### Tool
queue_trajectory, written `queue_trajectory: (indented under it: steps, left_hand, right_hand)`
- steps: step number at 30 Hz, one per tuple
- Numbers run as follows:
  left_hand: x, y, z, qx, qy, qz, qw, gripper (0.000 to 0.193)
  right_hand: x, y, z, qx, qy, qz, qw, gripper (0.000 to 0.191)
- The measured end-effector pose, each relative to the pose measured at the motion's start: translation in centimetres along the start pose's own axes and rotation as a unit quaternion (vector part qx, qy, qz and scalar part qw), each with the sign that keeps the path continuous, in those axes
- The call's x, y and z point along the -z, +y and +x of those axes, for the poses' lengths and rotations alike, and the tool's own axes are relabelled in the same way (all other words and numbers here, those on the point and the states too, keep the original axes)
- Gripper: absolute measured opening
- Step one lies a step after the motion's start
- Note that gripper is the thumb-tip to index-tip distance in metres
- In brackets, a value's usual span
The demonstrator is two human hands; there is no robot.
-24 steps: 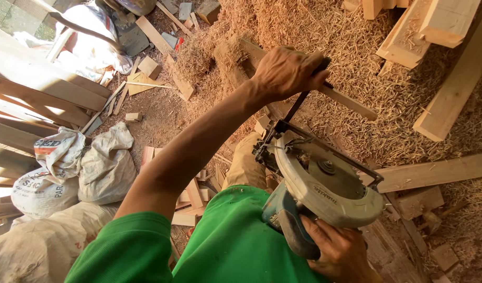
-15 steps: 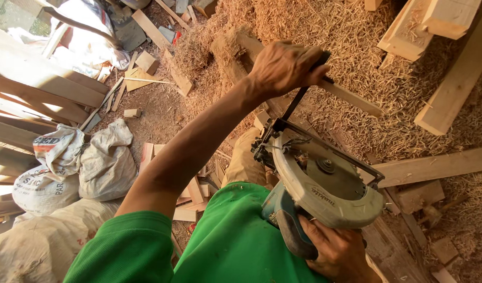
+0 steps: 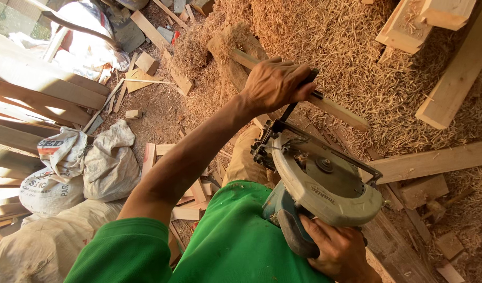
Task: The person marks a wood block with an L-square, then uses a circular saw to cut pieces of wood resting on a wooden beam, making repeated cuts and repositioning the timber between cuts.
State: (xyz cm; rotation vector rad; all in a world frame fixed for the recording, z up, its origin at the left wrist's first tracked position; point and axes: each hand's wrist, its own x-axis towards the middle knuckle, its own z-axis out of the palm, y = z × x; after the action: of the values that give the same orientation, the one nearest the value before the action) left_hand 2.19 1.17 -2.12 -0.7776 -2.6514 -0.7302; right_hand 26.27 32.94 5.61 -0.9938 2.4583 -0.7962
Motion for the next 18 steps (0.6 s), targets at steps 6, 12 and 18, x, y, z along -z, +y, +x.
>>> queue_trajectory:
  steps: [6,12,18]
  left_hand:
    - [0.4,1.2,0.2,0.051,-0.086,-0.062,0.993,0.049]
    - [0.1,2.3,-0.7,0.052,-0.175,-0.092,0.979,0.047]
    - [-0.3,3.5,-8.5,0.406,0.233,-0.085,0.879,0.055]
  right_hand:
    - [2.7,-2.0,2.0,0.051,0.110,-0.036,0.992,0.073]
    - [3.4,-2.7,2.5,-0.054,0.107,0.017,0.993,0.051]
    - [2.9,-1.6,1.8,-0.160,0.172,0.063,0.970,0.044]
